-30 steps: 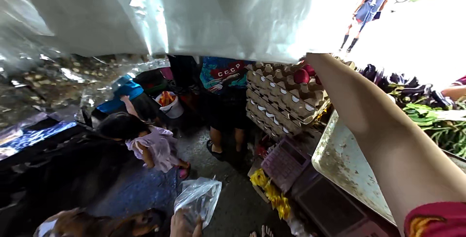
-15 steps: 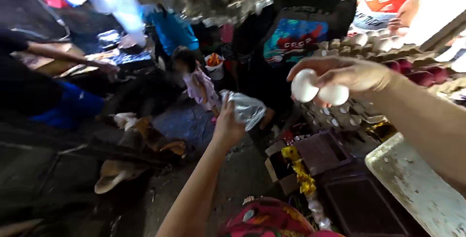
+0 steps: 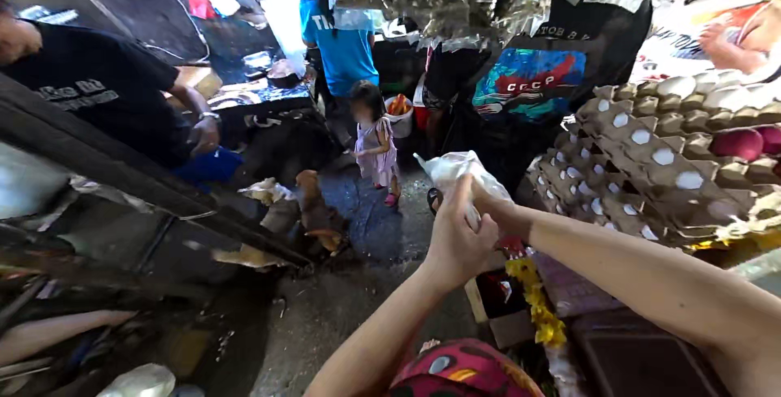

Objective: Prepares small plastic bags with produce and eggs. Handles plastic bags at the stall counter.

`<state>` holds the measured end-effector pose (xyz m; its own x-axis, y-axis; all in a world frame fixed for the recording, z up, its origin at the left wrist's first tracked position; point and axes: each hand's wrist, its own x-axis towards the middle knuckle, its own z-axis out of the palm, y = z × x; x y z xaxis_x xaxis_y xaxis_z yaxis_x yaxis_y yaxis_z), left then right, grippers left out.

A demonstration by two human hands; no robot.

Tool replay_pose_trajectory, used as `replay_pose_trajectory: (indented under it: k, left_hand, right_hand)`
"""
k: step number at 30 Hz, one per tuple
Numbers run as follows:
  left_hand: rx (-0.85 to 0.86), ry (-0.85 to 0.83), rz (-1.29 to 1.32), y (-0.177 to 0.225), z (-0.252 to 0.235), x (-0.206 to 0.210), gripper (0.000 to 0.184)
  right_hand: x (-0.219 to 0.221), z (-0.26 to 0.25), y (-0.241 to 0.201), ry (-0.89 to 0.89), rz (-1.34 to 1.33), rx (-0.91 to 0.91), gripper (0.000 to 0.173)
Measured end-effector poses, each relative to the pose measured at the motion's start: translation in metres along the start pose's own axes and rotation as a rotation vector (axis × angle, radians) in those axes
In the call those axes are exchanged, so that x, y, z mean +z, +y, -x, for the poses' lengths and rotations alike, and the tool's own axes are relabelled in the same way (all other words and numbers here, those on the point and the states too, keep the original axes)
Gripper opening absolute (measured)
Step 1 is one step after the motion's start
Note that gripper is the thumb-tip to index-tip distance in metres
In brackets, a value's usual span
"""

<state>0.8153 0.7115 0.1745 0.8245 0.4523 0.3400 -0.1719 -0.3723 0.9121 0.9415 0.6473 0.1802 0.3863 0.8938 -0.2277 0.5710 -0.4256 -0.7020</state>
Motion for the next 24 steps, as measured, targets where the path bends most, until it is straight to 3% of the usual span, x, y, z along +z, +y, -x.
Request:
replay_pose_trajectory:
  k: [3, 5, 8, 11, 14, 16, 19, 21, 24]
  left_hand:
    - [-0.088, 0.038, 0.259, -0.005, -0.006, -0.010, 0.072]
    - [-0.129, 0.055, 0.439, -0.009, -0.007, -0.012, 0.074]
    - [-0.232, 0.099, 0.620, -0.008, -0.010, -0.008, 0.068]
    - [-0.309, 0.100, 0.674, -0.007, -0.013, -0.008, 0.062]
    - [-0.370, -0.001, 0.676, 0.000, -0.007, -0.005, 0.059]
    - [-0.393, -0.063, 0.692, 0.003, 0.000, 0.003, 0.062]
    - [-0.441, -0.114, 0.686, 0.005, 0.006, 0.012, 0.069]
    - [-0.473, -0.118, 0.686, 0.005, 0.009, 0.015, 0.069]
    - [-0.497, -0.121, 0.694, 0.001, 0.015, 0.017, 0.069]
  right_hand:
    - [0.014, -0.008, -0.003, 0.010, -0.341, -0.063, 0.032]
    - [0.014, -0.006, -0.019, -0.007, -0.415, -0.017, 0.035]
    - [0.008, -0.009, -0.020, -0.085, -0.163, -0.012, 0.046]
    - [-0.012, 0.009, -0.024, -0.225, 0.209, -0.100, 0.038]
    - [-0.041, 0.044, -0.045, -0.252, 0.264, -0.015, 0.034]
    - [-0.068, 0.072, -0.045, -0.190, 0.145, -0.045, 0.036]
    - [-0.127, 0.105, -0.022, -0.022, 0.016, -0.091, 0.025]
    - [-0.186, 0.118, 0.003, 0.205, 0.154, 0.036, 0.022]
    - [-0.261, 0.134, 0.051, 0.550, 0.405, 0.436, 0.031]
